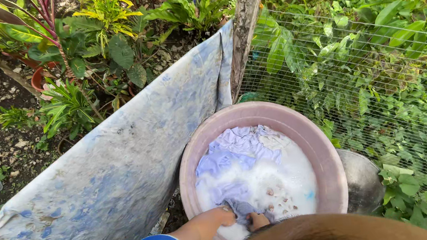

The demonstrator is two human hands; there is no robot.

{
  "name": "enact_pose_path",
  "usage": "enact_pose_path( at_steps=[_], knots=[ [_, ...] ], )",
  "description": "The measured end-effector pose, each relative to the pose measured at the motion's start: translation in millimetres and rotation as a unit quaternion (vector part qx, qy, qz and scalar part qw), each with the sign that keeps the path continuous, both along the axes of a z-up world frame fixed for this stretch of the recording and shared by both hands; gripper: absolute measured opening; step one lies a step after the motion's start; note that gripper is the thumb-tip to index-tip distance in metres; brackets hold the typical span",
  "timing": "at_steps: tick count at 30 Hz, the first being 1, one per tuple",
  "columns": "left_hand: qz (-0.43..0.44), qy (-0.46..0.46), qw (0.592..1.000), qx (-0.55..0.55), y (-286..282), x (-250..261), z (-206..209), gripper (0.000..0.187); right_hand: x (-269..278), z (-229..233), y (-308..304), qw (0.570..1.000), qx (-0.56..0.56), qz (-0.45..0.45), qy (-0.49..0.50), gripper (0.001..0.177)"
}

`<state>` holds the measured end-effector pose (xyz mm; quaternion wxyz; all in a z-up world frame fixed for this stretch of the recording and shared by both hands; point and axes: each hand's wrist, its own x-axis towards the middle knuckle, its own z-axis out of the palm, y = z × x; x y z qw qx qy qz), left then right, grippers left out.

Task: The person washes clothes in a basin with soapy water, rubbing the fabric together with their hands before placing the items into a separate metal bowl.

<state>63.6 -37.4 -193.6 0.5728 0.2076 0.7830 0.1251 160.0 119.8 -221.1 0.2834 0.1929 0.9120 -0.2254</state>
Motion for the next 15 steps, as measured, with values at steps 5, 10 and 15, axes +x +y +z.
enact_pose_path(
  at_steps=[5,10,15],
  knots=[
    [-0.080,0.025,0.996,-0.040,5.0,28.4,-21.3,0.032,17.3,-12.8,-8.5,0.992,0.073,0.063,-0.080,0.022],
    [-0.123,0.043,0.991,0.022,10.5,35.4,-23.1,0.037,22.1,-15.0,-15.2,0.981,0.082,0.100,-0.141,0.027],
    [-0.087,0.058,0.971,0.215,32.6,10.4,11.3,0.043,33.5,31.7,37.3,0.935,-0.283,-0.139,0.160,0.045]
  ],
)
